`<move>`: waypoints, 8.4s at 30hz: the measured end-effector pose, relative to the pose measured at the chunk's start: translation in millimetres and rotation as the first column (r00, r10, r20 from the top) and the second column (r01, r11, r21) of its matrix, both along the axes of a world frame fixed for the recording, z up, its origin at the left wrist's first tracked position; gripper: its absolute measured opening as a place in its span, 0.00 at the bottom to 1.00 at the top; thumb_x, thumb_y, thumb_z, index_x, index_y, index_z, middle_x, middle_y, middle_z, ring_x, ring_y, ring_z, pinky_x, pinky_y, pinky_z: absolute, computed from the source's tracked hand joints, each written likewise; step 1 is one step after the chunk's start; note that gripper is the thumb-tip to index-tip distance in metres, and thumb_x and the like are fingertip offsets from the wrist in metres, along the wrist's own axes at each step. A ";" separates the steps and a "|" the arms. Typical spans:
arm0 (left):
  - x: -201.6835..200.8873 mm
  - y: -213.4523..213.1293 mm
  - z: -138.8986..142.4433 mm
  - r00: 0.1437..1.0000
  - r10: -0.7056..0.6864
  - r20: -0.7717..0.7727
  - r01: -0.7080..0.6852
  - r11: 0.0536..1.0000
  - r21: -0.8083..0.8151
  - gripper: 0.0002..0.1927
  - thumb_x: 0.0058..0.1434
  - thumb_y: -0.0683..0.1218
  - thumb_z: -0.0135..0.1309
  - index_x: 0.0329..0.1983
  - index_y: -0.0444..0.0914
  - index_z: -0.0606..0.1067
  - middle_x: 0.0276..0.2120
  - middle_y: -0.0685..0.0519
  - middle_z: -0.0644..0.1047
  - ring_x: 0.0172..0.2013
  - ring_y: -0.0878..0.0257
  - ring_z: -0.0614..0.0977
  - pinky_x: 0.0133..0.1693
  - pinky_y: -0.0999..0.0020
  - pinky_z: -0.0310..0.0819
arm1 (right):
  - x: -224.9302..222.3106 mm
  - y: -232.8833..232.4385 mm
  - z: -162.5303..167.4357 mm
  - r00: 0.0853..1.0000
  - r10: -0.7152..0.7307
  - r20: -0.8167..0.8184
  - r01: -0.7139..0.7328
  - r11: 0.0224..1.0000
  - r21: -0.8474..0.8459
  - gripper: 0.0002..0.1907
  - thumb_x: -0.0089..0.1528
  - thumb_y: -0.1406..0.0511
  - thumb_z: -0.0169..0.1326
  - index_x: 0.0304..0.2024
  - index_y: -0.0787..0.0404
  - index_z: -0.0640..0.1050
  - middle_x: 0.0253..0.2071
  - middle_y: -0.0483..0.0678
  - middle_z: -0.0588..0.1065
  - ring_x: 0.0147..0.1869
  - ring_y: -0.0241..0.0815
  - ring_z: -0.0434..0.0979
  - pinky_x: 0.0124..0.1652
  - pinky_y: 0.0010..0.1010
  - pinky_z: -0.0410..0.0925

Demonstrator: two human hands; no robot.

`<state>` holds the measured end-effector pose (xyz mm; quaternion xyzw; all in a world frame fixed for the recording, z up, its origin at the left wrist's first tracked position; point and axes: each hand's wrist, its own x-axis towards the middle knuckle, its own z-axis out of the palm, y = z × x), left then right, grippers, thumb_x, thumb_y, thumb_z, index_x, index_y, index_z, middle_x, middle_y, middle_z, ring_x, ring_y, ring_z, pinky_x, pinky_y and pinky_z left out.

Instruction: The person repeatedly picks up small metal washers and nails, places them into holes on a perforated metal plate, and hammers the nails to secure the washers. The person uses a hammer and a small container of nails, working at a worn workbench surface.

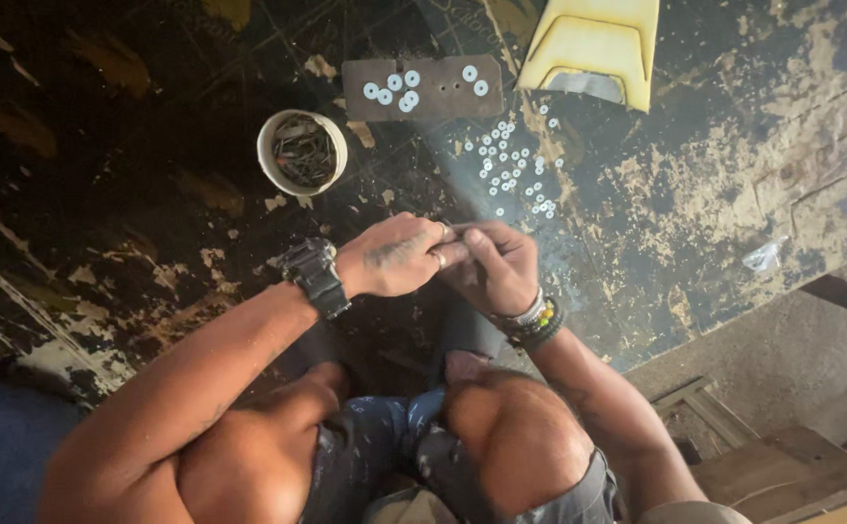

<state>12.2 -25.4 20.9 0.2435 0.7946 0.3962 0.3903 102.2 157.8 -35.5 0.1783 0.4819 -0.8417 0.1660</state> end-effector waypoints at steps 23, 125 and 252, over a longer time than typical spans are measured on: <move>-24.8 -23.6 9.2 0.928 0.044 0.371 -0.184 0.919 0.349 0.18 0.63 0.39 0.44 0.52 0.32 0.79 0.39 0.51 0.83 0.41 0.64 0.82 0.49 0.66 0.76 | -42.3 50.1 31.7 0.921 -0.207 -0.331 0.318 0.890 0.327 0.14 0.74 0.67 0.50 0.33 0.67 0.76 0.22 0.44 0.73 0.20 0.31 0.69 0.21 0.25 0.62; -121.4 -13.7 -36.8 0.532 0.419 -0.736 -0.002 0.870 0.494 0.05 0.70 0.45 0.63 0.44 0.40 0.82 0.33 0.56 0.78 0.37 0.58 0.81 0.41 0.62 0.74 | -79.3 74.6 97.7 0.680 0.622 -0.388 0.067 0.475 0.877 0.30 0.75 0.70 0.48 0.77 0.67 0.55 0.50 0.56 0.81 0.43 0.43 0.86 0.43 0.29 0.79; -113.5 -53.9 -4.1 0.638 0.255 -0.726 0.112 0.903 0.415 0.06 0.76 0.39 0.56 0.41 0.35 0.77 0.44 0.52 0.83 0.37 0.59 0.78 0.45 0.63 0.74 | -25.0 90.6 105.5 0.957 0.243 -0.161 -0.028 0.626 0.779 0.32 0.70 0.71 0.49 0.75 0.74 0.59 0.42 0.52 0.79 0.35 0.36 0.79 0.34 0.25 0.72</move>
